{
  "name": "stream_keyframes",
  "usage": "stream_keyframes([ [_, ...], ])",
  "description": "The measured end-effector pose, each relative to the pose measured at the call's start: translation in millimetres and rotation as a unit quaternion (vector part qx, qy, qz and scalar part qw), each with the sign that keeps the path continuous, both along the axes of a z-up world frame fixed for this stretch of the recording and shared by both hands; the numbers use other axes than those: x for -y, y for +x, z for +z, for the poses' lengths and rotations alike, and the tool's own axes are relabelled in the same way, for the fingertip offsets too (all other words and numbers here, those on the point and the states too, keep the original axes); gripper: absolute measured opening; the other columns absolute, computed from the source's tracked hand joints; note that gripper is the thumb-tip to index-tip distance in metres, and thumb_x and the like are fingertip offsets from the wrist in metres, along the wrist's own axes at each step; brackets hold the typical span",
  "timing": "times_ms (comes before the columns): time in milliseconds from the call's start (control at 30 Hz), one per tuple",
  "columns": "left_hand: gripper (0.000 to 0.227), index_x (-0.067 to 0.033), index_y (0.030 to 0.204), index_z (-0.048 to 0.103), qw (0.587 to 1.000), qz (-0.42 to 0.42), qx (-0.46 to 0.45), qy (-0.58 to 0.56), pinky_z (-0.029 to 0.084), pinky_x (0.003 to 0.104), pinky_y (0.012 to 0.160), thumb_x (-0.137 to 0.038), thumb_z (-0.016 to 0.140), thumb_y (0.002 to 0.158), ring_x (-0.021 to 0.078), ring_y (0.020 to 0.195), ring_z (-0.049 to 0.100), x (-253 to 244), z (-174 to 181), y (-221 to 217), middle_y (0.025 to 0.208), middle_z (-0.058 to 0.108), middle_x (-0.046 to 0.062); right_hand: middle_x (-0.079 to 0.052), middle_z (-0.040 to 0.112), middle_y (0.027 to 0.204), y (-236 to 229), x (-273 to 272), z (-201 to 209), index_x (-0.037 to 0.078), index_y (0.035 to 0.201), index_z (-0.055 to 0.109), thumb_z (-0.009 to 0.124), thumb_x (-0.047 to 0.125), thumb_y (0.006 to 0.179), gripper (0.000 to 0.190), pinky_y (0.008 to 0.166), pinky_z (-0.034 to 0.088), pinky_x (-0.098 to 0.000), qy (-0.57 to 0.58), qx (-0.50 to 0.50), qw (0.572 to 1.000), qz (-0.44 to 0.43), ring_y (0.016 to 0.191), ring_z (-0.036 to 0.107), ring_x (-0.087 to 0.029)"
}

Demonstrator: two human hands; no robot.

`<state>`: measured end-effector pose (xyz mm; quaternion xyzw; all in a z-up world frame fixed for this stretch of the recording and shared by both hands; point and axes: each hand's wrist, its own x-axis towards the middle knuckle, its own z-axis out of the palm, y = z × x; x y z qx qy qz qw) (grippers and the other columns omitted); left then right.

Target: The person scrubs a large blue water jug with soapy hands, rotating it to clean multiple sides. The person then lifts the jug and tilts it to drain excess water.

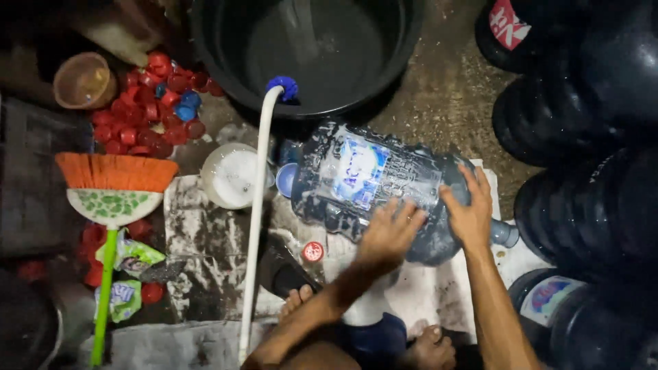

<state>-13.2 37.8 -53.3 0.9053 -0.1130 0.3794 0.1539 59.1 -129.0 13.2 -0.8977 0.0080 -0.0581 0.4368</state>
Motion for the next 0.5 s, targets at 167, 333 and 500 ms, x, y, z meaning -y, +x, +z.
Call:
stream_keyframes([
  [167,0.055,-0.0052,0.148,0.025,0.958,0.233,-0.163,-0.026,0.025,0.058,0.106,-0.027,0.034,0.098,0.0483,0.136,0.023,-107,21,24,0.151,0.02,0.027,-0.028,0.037,0.14,-6,-6,0,0.02,0.131,0.056,0.074,0.025,0.079,0.055,0.107,0.03,-0.0518,0.012,-0.015,1.0,-0.022,0.128,0.038,-0.045],
  [333,0.04,-0.0143,0.134,0.047,0.998,0.055,-0.043,-0.011,0.04,0.052,0.096,-0.024,0.039,0.096,0.0404,0.121,0.048,8,46,-4,0.137,0.046,0.015,-0.027,0.04,0.138,0,-9,8,0.021,0.13,0.056,0.072,0.026,0.08,0.053,0.107,0.031,-0.0506,-0.008,-0.011,1.0,-0.017,0.127,0.039,-0.043],
  [500,0.045,-0.0211,0.133,0.052,0.985,0.089,-0.144,0.038,0.041,0.05,0.091,-0.038,0.045,0.092,0.0334,0.117,0.054,-44,-19,6,0.133,0.053,0.013,-0.027,0.037,0.14,-12,3,-3,0.021,0.131,0.054,0.071,0.026,0.082,0.053,0.107,0.029,-0.0505,-0.021,-0.04,0.999,-0.009,0.129,0.037,-0.044],
])
